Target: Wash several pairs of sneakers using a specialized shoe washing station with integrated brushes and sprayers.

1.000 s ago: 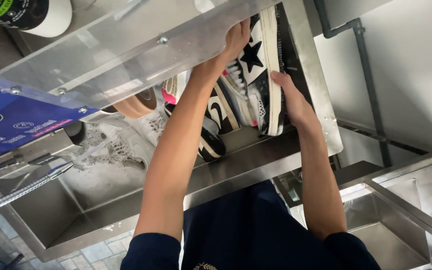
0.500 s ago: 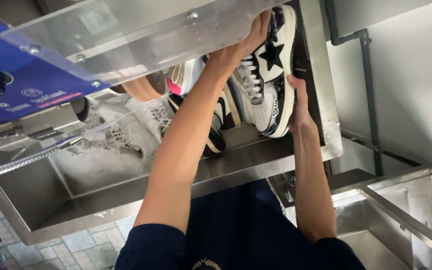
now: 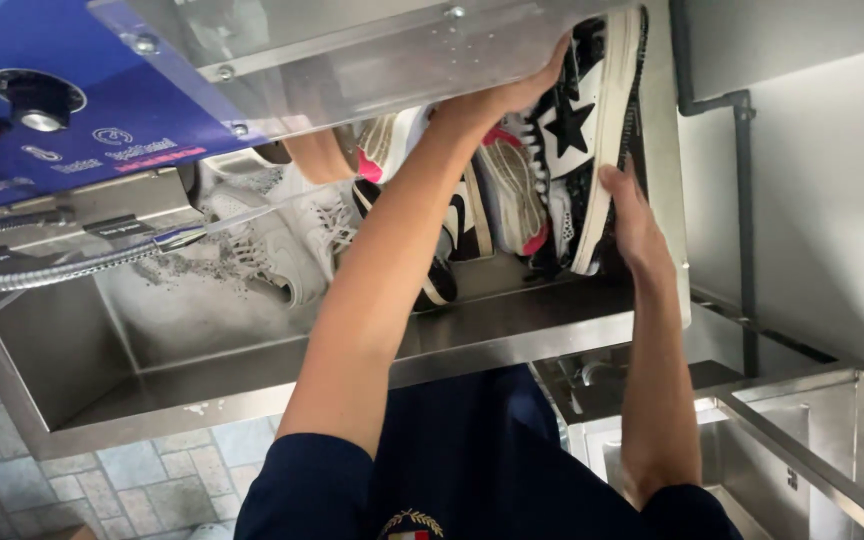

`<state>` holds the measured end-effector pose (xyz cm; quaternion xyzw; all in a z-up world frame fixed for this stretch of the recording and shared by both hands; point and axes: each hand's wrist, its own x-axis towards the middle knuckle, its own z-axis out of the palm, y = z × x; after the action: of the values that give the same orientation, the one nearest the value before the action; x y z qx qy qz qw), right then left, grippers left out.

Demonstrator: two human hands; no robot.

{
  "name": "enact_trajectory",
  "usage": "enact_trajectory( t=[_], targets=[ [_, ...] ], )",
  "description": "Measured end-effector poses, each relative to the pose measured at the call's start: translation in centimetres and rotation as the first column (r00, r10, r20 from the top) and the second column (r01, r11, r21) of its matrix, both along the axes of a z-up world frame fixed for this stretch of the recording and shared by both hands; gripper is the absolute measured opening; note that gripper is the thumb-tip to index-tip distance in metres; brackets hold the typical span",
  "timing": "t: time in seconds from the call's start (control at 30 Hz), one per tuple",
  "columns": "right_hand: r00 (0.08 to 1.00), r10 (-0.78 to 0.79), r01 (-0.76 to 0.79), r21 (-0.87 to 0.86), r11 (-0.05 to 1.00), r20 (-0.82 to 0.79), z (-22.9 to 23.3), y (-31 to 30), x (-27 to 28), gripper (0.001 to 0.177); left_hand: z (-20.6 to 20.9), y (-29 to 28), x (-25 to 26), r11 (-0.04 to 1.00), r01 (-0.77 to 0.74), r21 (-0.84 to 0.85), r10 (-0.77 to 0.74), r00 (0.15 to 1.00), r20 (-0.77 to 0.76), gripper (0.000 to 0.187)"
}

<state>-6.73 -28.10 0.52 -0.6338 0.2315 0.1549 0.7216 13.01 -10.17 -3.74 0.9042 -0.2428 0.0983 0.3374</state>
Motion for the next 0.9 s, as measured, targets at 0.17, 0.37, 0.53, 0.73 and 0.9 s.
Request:
enact_trajectory(
  t=[0.17,0.37,0.53,0.73,0.9],
  targets=[
    [0.985,0.170,-0.106,-0.659,0.745,0.034,2.7,0.2,1.0,0.091,-1.4,-1.2,0.0,0.996,-0.015,-0.093,0.029,0.988,0.152,0.029],
    [0.994,0.108,-0.094,-0.763,0.640,-0.032,3.3,0.5,1.2,0.099,-4.1,-3.1,0.0,0.838,-0.428,0.337,-0.080,0.516,0.853,0.030],
    [0.995,0.096,-0.063,-0.759,0.648,-0.001,3.8,1.2,1.9,0.099,-2.6,-1.4,-0.7,0.695,-0.499,0.518,-0.202,0.556,0.806,0.023],
    [0.999,0.011,-0.039,-0.673,0.739,-0.046,4.5,1.9,2.9,0.098,-1.8,-0.4,-0.9,0.773,-0.409,0.486,-0.172,0.602,0.780,0.029],
    [0.998,0.035,0.000,-0.626,0.780,0.044,2.2,1.8,1.5,0.102,-2.3,-1.1,-1.6,0.749,-0.467,0.469,-0.194,0.523,0.830,0.033]
  ],
)
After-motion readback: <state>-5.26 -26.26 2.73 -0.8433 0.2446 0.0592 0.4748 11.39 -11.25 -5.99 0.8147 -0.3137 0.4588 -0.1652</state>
